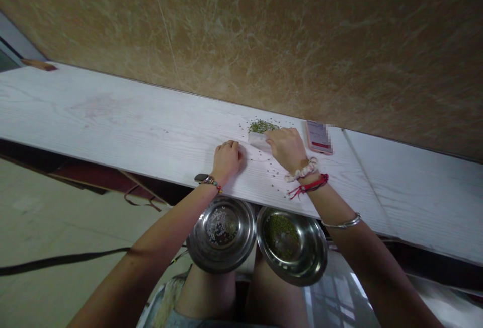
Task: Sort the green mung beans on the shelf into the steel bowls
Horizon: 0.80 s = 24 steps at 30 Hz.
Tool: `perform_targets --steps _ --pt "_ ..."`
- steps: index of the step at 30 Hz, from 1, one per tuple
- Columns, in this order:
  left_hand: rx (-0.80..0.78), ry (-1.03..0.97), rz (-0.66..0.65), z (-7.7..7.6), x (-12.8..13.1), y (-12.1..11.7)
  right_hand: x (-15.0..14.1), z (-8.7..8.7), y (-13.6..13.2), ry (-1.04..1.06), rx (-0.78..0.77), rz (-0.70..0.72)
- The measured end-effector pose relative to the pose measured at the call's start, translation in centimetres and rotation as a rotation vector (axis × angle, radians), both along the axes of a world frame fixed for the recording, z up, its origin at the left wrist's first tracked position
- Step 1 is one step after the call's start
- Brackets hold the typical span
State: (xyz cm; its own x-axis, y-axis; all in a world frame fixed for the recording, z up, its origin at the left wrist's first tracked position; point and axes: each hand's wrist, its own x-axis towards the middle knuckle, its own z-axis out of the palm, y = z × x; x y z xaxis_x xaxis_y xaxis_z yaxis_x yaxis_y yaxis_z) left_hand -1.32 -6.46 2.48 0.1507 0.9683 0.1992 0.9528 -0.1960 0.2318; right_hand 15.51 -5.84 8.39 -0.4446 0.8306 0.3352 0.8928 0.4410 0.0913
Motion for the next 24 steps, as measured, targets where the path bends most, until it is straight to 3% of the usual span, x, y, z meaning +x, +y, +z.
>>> perform_targets --steps 5,11,15,24 --pt "0.013 -0.023 0.102 0.1 0.0 -0.1 0.1 -0.6 0.2 0.029 0.005 0.078" --pt "0.061 -0.223 0.223 -0.7 -0.7 0.6 1.0 -1.3 -0.4 0.117 0.051 0.207" --pt "0.078 -0.266 0.220 -1.1 -0.9 0.9 1.7 -1.5 -1.0 0.168 0.053 0.270" --pt "0.061 -0.156 0.185 -0.8 -0.7 0.6 2.5 -0.8 -1.7 0.243 0.058 0.322"
